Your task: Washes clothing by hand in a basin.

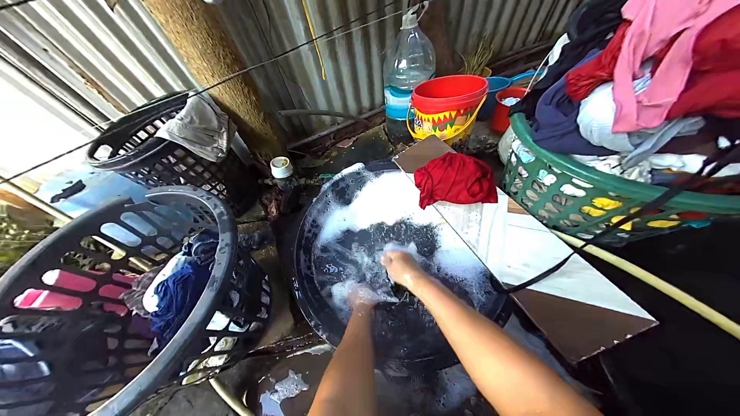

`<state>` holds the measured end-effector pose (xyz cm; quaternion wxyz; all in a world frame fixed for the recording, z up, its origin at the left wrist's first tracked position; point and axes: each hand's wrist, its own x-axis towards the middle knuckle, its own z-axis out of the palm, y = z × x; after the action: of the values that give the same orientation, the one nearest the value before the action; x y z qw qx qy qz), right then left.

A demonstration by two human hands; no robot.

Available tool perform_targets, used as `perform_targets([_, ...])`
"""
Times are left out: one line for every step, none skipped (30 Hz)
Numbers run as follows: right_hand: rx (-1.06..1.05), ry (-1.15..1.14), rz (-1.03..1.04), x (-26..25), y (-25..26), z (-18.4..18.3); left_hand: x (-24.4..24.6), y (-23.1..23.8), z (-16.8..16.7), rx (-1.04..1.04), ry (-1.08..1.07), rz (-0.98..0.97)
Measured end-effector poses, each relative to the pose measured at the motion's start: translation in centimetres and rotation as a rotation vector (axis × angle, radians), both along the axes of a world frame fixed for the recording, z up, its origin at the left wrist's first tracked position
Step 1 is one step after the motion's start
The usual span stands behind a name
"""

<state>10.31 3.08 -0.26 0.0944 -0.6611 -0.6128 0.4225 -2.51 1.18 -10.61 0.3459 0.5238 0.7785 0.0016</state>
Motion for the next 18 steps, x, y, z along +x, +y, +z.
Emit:
perform_targets([0.068,0.091,-0.061,0.3,0.2,2.3,0.1,0.0,0.0,0.041,-0.130,0.178])
perform_targets([0.161,0.177,-0.147,1.0,0.3,4.0,-0.2,0.1,0.1,0.093,-0.314,0.380])
perform_targets([0.262,0.247,-0.242,1.9,0.4,4.9,-0.7,0.1,0.9,0.139,-0.509,0.553])
perform_targets([0.375,0.291,-0.334,2.9,0.6,5.2,-1.6,0.3,2.3,0.183,-0.687,0.669])
perform_targets([0.491,0.308,-0.396,3.9,1.0,4.9,-2.9,0.6,4.1,0.236,-0.841,0.766])
perform_targets([0.586,0.299,-0.412,4.9,1.4,4.0,-4.1,1.2,6.2,0.306,-1.004,0.867])
perform_targets([0.641,0.266,-0.385,5.6,1.9,2.7,-5.5,1.9,8.3,0.383,-1.192,0.969])
perform_targets([0.627,0.228,-0.339,5.9,2.0,1.4,-6.5,2.6,10.0,0.490,-1.338,1.071])
perform_targets([0.546,0.187,-0.282,5.6,2.0,0.0,-7.2,3.4,10.9,0.614,-1.461,1.145])
perform_targets([0.446,0.161,-0.219,4.9,1.8,-1.7,-7.5,4.3,10.9,0.723,-1.525,1.145])
perform_targets([0.350,0.148,-0.154,4.0,1.5,-3.7,-7.5,5.0,10.0,0.786,-1.476,1.056])
perform_targets([0.252,0.138,-0.084,3.0,1.1,-5.9,-7.2,5.5,8.4,0.785,-1.288,0.890])
perform_targets([0.153,0.119,-0.038,2.1,0.5,-7.9,-6.8,5.6,6.5,0.722,-1.054,0.700])
perform_targets([0.054,0.071,-0.002,1.3,-0.3,-9.4,-6.4,5.4,4.5,0.625,-0.844,0.501])
perform_targets([-0.032,0.020,0.006,0.8,-1.2,-10.1,-5.9,5.0,2.7,0.514,-0.653,0.298])
perform_targets([-0.102,-0.017,-0.005,0.6,-2.0,-10.1,-5.0,4.3,1.4,0.386,-0.519,0.135])
perform_targets([-0.150,-0.049,-0.010,0.7,-2.6,-9.8,-3.9,3.3,0.8,0.264,-0.446,0.030])
perform_targets([-0.168,-0.089,-0.004,0.9,-2.8,-9.1,-2.9,2.2,0.6,0.168,-0.420,-0.015])
